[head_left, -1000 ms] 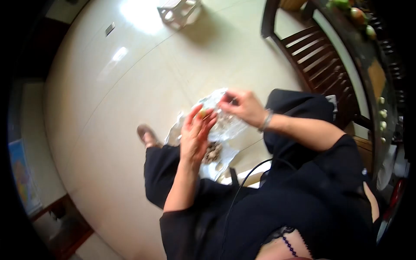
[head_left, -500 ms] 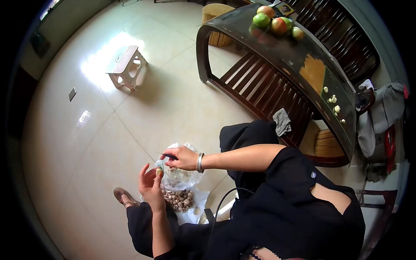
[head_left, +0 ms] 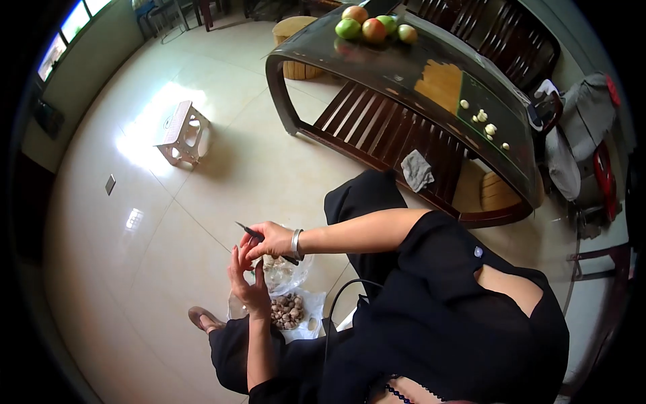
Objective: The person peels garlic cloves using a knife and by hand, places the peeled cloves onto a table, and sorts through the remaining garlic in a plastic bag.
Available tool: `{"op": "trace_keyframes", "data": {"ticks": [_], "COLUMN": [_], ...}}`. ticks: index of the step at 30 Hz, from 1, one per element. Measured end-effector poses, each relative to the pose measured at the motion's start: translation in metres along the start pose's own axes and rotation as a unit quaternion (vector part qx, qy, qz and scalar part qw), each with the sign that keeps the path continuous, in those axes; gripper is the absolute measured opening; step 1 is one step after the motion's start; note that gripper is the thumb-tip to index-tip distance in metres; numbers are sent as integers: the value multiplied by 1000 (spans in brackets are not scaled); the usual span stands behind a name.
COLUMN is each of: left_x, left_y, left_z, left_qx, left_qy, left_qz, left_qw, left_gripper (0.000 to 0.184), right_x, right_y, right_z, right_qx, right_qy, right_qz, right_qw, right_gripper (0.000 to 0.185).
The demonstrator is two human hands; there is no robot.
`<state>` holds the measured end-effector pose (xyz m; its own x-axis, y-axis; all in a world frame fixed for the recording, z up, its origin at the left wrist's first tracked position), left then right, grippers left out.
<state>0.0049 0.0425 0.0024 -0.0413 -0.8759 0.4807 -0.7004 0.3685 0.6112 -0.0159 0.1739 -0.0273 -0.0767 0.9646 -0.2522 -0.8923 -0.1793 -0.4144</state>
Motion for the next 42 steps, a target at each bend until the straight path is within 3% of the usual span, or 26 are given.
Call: {"op": "trace_keyframes", "data": {"ticks": [2, 3, 5, 6, 7, 8, 10, 11, 12, 13, 14, 17, 18, 19, 21, 22, 23, 26, 28, 30, 32, 34, 35, 36, 38, 42], "left_x": [-2, 2, 11, 17, 22, 26, 35, 40, 44, 47, 51, 65, 68, 77, 82, 86, 87, 99, 107, 115, 112, 106, 95, 85, 63, 43], "left_y": [0, 1, -4, -13, -23, -35, -52, -60, -72, -85, -96, -122, -134, -133, -143, -145, -151, -157, -173, -186, -214, -244, -269, -286, -309, -273], "left_z": [-11, -15, -10, 9, 29, 48, 62, 70, 80, 88, 93, 110, 127, 118, 129, 130, 142, 143, 157, 160, 183, 196, 217, 227, 235, 203], "left_qx": [25, 18, 8, 59, 110, 166, 205, 204, 222, 243, 247, 311, 277, 304, 334, 330, 345, 418, 478, 550, 600, 639, 562, 566, 637, 681], "left_qy": [-88, -98, -110, -85, -58, -102, -83, -81, -93, -103, -97, -71, -42, -6, -66, -48, -38, 52, 53, 58, 126, 170, 265, 221, 138, 123], "left_qz": [-20, -44, -65, -42, -22, -31, -39, -44, -33, -25, -32, -30, -53, -43, -99, -98, -100, -136, -105, -73, -72, -60, -76, -106, -98, -29], "left_qw": [996, 994, 992, 994, 992, 980, 975, 975, 970, 964, 964, 947, 959, 952, 935, 938, 933, 897, 870, 830, 787, 748, 780, 787, 752, 722], "left_gripper": [73, 71, 69, 62, 56, 39, 25, 25, 22, 19, 19, 13, 13, 15, 18, 20, 21, 22, 28, 36, 47, 46, 42, 30, 12, 5], "right_x": [9, 18, 48, 74, 107, 140, 209, 241, 288, 300, 329, 353, 358, 361, 368, 373, 434, 447, 391, 327, 259, 184, 157, 131, 74, 22], "right_y": [-20, -14, -73, -95, -122, -150, -217, -251, -278, -311, -333, -371, -373, -375, -380, -379, -384, -368, -327, -265, -198, -130, -101, -75, -35, 7], "right_z": [18, 13, 72, 91, 111, 126, 134, 133, 121, 121, 111, 99, 94, 91, 85, 83, 78, 111, 142, 163, 163, 140, 125, 110, 78, 27], "right_qx": [-3, 49, 23, 92, 153, 260, 261, 235, 257, 204, 195, 85, 66, 35, 24, 73, 104, 171, 199, 270, 232, 299, 232, 166, 84, -40], "right_qy": [35, 43, 26, 21, -78, -208, -172, -263, -245, -366, -397, -437, -463, -476, -511, -503, -557, -548, -503, -494, -410, -307, -274, -234, -210, -219], "right_qz": [-1, -4, -79, -101, -181, -269, -440, -528, -547, -635, -670, -722, -725, -724, -688, -695, -667, -647, -643, -560, -439, -341, -258, -173, -91, -12], "right_qw": [999, 998, 996, 990, 968, 904, 842, 772, 758, 649, 597, 530, 504, 498, 515, 510, 483, 503, 542, 608, 765, 837, 897, 942, 970, 975], "right_gripper": [29, 26, 21, 20, 18, 16, 11, 10, 11, 14, 17, 21, 22, 22, 24, 28, 28, 24, 27, 26, 26, 25, 25, 26, 20, 19]}}
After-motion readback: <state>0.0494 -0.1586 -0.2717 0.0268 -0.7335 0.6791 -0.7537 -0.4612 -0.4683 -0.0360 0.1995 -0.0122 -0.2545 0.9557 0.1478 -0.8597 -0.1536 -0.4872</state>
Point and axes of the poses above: each hand's wrist, its own y-axis towards the middle knuckle, its own x-axis out of the back of the hand, z = x × y, the point moved 3 cm from there along y, towards the middle knuckle, and after that the axes turned 9 degrees about -x, right-handed, at the moved point
